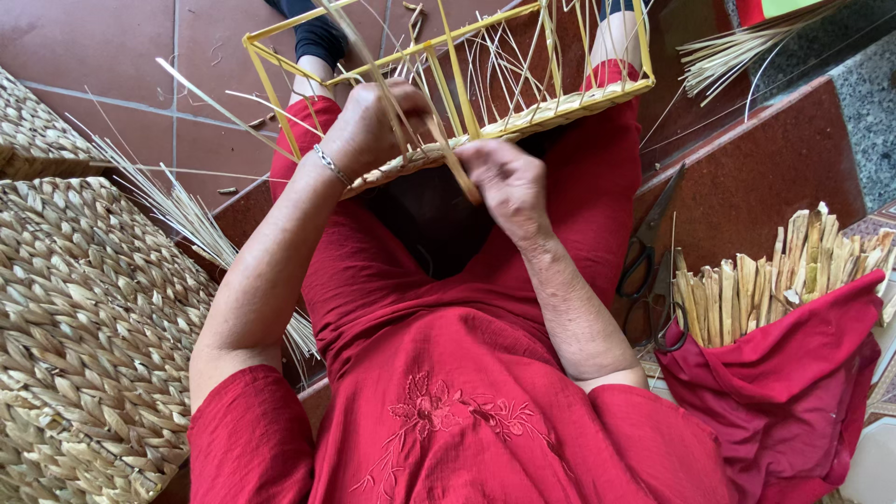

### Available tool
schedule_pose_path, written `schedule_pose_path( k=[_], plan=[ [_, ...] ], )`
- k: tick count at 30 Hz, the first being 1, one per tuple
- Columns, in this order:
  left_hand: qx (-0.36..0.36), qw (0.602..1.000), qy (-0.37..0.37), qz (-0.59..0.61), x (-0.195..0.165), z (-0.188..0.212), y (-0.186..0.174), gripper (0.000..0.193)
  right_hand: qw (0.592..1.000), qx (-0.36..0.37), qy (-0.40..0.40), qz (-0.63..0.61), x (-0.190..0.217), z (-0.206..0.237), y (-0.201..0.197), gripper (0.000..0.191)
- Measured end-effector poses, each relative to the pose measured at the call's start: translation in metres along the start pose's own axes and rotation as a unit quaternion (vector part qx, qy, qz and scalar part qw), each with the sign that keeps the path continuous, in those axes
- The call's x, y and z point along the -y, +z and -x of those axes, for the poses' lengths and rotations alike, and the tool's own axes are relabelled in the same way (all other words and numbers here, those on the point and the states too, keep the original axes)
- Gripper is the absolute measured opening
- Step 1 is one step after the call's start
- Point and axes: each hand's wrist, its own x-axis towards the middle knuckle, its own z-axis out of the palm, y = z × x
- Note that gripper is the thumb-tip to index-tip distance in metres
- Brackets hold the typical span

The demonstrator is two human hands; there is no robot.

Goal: The person sits on the floor weaving split bamboo strips into a rectangular bamboo frame basket. They bend, thread, and tuck thin bamboo strips around the frame's edge, working strip by strip to build up the woven side of the basket, with a pile of prepared bamboo strips and scissors beside them.

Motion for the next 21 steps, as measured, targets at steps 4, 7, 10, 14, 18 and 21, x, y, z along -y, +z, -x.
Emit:
schedule_pose_path(
  k=[4, 7, 10, 14, 18, 21],
  plan=[
    [-0.004, 0.975, -0.101, 0.198, 0.001, -0.008, 0.006, 0.011, 0.991, -0.104, -0.044, 0.067, -0.014, 0.000, -0.008, 0.013],
    [0.052, 0.934, -0.147, 0.321, -0.002, -0.010, 0.009, 0.013, 0.984, -0.104, -0.013, 0.142, -0.022, 0.005, -0.001, 0.014],
    [0.128, 0.928, -0.179, 0.301, -0.005, -0.014, 0.005, 0.015, 0.980, -0.121, -0.006, 0.155, -0.028, 0.004, 0.009, 0.020],
    [0.152, 0.952, -0.173, 0.203, -0.009, -0.022, 0.003, 0.013, 0.973, -0.131, -0.079, 0.175, -0.030, 0.000, 0.015, 0.022],
    [0.173, 0.953, -0.166, 0.185, -0.008, -0.030, 0.005, 0.022, 0.964, -0.150, -0.096, 0.200, -0.031, -0.001, 0.019, 0.023],
    [0.187, 0.935, -0.212, 0.216, -0.007, -0.032, 0.008, 0.021, 0.961, -0.162, -0.096, 0.204, -0.031, -0.004, 0.021, 0.024]
  ],
)
